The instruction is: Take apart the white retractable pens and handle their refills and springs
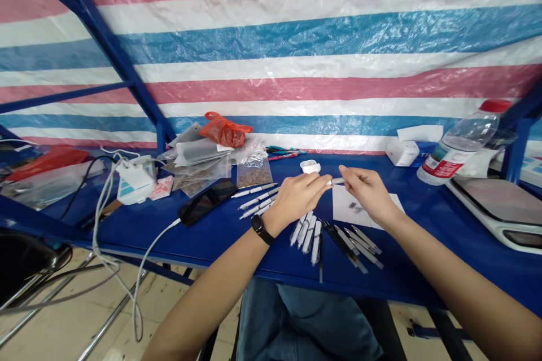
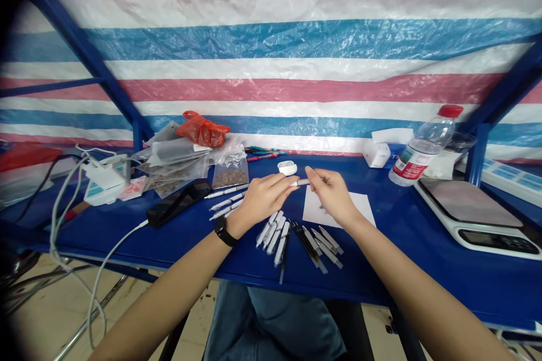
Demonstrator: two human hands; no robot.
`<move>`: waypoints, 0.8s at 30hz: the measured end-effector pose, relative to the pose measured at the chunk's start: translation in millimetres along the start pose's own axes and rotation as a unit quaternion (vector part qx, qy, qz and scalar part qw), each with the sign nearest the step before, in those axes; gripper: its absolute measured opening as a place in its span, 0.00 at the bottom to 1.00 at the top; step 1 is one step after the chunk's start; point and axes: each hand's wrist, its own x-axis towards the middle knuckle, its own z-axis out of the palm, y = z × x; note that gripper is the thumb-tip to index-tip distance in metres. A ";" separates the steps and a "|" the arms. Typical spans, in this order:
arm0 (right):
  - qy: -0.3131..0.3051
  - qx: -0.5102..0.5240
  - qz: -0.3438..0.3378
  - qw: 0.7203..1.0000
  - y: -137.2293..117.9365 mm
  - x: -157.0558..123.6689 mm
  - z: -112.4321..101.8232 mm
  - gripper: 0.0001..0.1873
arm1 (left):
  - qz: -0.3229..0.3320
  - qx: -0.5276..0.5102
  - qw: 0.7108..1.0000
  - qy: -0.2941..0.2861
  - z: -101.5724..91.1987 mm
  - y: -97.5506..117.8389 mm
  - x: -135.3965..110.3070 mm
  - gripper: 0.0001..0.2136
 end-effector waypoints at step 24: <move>-0.011 -0.007 0.029 0.999 2.7 2.3 1.4 0.37 | -0.076 -0.042 0.995 -0.047 -2.3 2.5 2.7 0.13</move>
